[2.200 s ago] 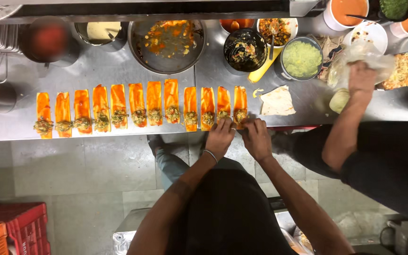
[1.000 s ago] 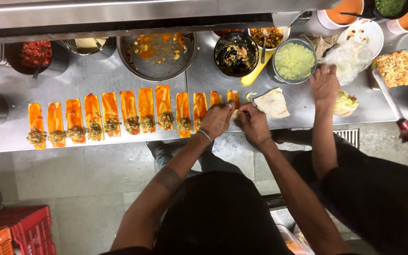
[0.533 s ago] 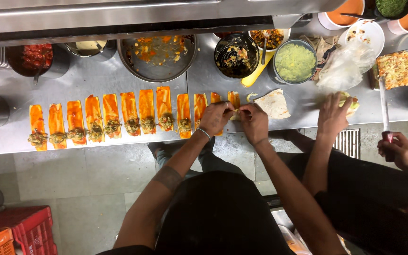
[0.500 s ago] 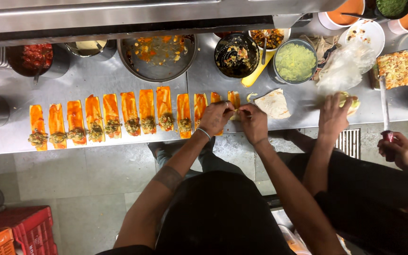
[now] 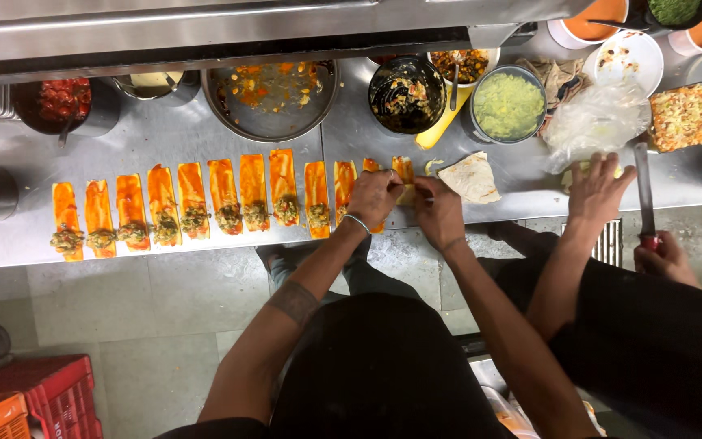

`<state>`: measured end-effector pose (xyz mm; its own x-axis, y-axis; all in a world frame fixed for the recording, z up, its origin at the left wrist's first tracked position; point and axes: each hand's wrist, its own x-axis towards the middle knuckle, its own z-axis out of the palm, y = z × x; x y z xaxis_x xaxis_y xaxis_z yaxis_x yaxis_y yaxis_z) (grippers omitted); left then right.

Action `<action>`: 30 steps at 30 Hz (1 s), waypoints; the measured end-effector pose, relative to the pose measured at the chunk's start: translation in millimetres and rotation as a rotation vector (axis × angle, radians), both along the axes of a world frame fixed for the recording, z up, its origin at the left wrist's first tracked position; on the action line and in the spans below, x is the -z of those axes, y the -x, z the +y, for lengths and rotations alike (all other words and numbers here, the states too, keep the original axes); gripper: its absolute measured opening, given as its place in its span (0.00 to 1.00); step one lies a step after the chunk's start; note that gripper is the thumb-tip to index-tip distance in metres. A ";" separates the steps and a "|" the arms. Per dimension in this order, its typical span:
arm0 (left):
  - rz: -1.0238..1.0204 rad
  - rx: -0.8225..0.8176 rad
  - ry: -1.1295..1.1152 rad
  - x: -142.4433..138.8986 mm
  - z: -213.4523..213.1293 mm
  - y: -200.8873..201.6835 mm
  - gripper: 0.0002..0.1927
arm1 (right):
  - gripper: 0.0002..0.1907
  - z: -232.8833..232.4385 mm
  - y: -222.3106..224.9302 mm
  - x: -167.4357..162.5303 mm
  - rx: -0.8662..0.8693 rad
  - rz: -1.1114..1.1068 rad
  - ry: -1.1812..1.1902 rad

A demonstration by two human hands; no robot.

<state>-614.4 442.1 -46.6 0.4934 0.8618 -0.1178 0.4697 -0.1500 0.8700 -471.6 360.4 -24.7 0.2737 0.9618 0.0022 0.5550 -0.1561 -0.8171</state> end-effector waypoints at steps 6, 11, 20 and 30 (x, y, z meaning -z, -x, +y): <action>-0.025 -0.050 -0.161 5.2 -4.2 -4.2 0.05 | 0.14 -15.6 8.0 5.3 0.134 -0.055 -0.044; 0.004 -0.052 -0.204 5.8 -5.1 -5.9 0.05 | 0.07 -12.6 13.9 7.5 0.296 0.064 -0.004; 0.066 -0.085 -0.152 3.3 -3.3 -8.3 0.05 | 0.08 -10.5 12.5 4.2 0.245 0.067 0.012; 0.091 -0.095 -0.044 0.1 8.2 -10.2 0.07 | 0.22 -5.2 6.9 0.3 -0.078 -0.300 0.041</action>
<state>-604.2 450.3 -46.8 0.3980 0.9096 -0.1193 0.5604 -0.1381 0.8166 -478.5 355.2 -25.0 0.1921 0.9808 0.0328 0.7818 -0.1327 -0.6093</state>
